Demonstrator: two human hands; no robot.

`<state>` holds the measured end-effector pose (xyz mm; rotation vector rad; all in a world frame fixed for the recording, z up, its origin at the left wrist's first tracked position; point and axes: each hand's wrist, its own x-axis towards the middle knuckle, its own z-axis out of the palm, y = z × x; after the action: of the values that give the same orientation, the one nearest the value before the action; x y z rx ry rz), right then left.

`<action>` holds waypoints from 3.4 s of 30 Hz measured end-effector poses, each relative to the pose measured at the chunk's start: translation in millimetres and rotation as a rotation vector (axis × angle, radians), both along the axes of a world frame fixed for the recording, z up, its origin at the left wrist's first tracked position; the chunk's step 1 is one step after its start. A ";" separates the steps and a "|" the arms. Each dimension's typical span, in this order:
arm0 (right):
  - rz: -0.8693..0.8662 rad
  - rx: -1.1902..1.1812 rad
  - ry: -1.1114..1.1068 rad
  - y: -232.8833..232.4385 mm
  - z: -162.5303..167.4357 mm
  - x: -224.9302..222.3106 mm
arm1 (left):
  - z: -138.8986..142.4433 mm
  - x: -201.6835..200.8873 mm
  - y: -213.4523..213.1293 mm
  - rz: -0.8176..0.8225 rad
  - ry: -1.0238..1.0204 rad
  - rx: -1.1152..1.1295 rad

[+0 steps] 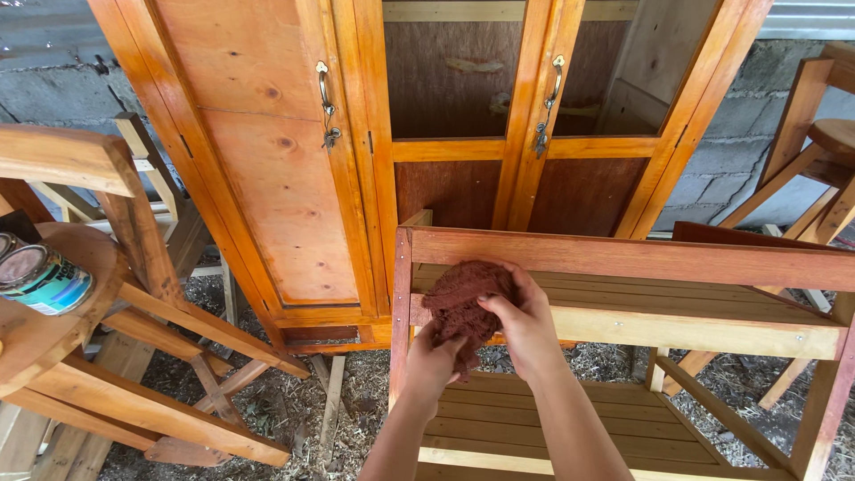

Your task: The person wipes the edges and surfaces of a wooden table with a cloth. They move around the table to reach different sides, rubbing the frame and tabletop continuously.

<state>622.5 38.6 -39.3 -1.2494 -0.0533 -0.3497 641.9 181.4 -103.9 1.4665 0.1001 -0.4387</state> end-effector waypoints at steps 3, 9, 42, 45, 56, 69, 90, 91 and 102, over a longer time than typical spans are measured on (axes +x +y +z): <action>0.076 0.135 0.082 -10.5 -18.5 -10.9 | -6.2 4.1 4.4 0.134 0.163 -0.229; 0.011 -0.072 0.398 -19.2 -46.0 -26.3 | -7.2 -6.1 13.7 0.172 0.105 -0.700; -0.242 -0.211 0.188 52.6 -46.4 -19.0 | -23.0 -14.2 36.3 0.116 -0.231 -0.192; -0.359 -0.715 0.253 51.6 -45.5 -1.5 | -29.5 -8.2 45.2 0.277 -0.169 -0.256; -0.297 -1.627 -0.590 53.0 -81.4 41.3 | -51.8 0.7 66.3 0.545 -0.188 0.047; -0.359 -1.643 -0.855 20.2 -94.1 45.0 | -41.0 -1.8 36.6 0.532 -0.273 0.132; -0.426 -1.622 -0.790 -156.6 -93.5 -36.2 | -12.8 -48.4 -123.7 0.154 -0.752 0.818; -0.407 -1.629 -0.767 -168.0 -91.9 -41.7 | -7.9 -50.4 -133.5 0.089 -0.742 0.862; -0.404 -1.697 -0.602 -289.2 -88.9 -108.7 | 3.2 -78.7 -249.1 -0.272 -0.713 1.078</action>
<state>513.9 -250.6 -128.3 -2.7841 -0.7447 -1.1488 563.2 -67.6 -100.7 2.6352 -0.5159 -0.0146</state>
